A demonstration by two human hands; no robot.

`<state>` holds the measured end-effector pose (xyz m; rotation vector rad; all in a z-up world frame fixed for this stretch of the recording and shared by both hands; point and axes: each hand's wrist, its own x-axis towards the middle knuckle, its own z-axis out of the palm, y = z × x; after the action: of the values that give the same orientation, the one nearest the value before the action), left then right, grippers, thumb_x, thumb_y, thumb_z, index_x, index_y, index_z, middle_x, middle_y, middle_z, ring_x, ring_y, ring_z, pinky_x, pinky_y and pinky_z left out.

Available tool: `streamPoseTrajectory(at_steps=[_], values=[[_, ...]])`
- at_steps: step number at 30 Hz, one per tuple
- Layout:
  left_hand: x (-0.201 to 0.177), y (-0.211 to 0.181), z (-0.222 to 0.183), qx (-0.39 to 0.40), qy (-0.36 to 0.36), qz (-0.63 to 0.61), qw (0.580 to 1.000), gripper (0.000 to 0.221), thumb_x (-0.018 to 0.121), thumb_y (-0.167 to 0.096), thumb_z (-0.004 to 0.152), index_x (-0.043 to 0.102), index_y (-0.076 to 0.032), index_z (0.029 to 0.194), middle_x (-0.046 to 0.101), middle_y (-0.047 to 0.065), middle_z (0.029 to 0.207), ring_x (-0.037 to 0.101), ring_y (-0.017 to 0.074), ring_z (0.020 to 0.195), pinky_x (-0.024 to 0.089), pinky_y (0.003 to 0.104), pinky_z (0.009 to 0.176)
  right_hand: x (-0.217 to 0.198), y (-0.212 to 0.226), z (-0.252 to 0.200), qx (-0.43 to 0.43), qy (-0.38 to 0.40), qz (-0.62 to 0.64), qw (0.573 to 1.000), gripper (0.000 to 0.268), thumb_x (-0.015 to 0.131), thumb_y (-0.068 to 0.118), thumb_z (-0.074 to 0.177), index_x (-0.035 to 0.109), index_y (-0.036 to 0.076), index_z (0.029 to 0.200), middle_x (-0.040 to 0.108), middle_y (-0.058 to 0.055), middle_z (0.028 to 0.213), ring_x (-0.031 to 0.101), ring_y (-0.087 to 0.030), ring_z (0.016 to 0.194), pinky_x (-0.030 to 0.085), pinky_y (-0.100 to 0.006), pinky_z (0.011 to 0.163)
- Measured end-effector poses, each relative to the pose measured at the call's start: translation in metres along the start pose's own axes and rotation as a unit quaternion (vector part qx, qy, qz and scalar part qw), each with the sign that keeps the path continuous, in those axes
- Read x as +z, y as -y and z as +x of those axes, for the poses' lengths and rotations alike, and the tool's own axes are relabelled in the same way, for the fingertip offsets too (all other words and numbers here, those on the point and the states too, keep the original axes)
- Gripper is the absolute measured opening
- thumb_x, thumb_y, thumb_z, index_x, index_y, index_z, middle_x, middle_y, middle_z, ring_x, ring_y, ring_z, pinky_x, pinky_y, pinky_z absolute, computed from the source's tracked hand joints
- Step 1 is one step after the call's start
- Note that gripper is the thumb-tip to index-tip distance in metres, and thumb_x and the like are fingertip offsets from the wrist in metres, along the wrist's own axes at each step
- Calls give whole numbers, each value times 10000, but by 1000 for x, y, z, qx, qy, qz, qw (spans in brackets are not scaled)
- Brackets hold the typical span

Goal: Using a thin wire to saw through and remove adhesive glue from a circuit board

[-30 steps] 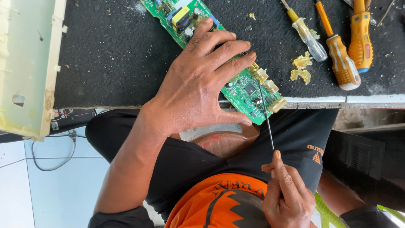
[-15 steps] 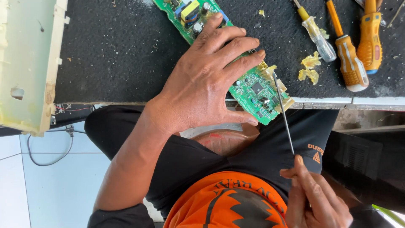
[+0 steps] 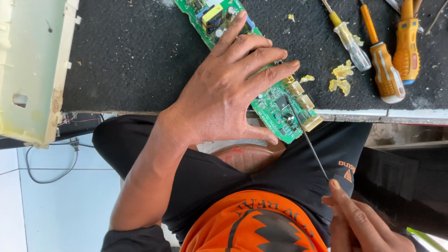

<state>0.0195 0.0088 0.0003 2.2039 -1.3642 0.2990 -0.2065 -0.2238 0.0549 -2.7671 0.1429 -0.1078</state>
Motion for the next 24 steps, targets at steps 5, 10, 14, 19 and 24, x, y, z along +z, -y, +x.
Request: streamPoseTrajectory(at_steps=[5, 10, 14, 19, 24], values=[[0, 0, 0, -22, 24, -30, 999, 1118, 829, -813, 893, 510, 67, 1505, 521, 216, 1500, 450, 438, 1433, 126, 609, 1329, -10, 3, 4, 29, 58, -72, 995, 459, 636, -62, 948, 731, 175, 1329, 788, -10, 1024, 757, -135, 866, 567, -280, 622], [0, 0, 1, -25, 20, -23, 999, 1154, 861, -829, 828, 556, 77, 1475, 561, 207, 1480, 478, 407, 1408, 118, 582, 1317, -19, 17, 6, 45, 50, -98, 993, 462, 622, -68, 986, 758, 222, 1319, 776, 54, 1005, 707, -68, 781, 497, -280, 647], [1, 1, 3, -10, -16, -28, 999, 1115, 964, -778, 768, 657, 111, 1368, 620, 214, 1355, 524, 400, 1308, 195, 598, 1284, -22, 18, 6, 67, 49, -87, 993, 430, 580, -76, 1035, 759, 187, 1324, 777, 41, 959, 709, -46, 788, 493, -263, 638], [1, 1, 3, -15, -12, -23, 1000, 1096, 960, -770, 774, 648, 89, 1379, 608, 189, 1347, 515, 384, 1300, 212, 579, 1282, -26, 15, 11, 68, 74, -44, 994, 401, 565, -27, 1010, 749, 170, 1306, 787, 30, 885, 683, -37, 682, 496, -239, 645], [1, 1, 3, -18, -16, -16, 1000, 1072, 990, -741, 762, 657, 75, 1373, 612, 179, 1339, 514, 375, 1303, 220, 568, 1281, -23, 14, 11, 90, 56, -15, 994, 350, 568, 4, 1034, 761, 124, 1300, 767, 11, 837, 639, -44, 646, 486, -218, 622]])
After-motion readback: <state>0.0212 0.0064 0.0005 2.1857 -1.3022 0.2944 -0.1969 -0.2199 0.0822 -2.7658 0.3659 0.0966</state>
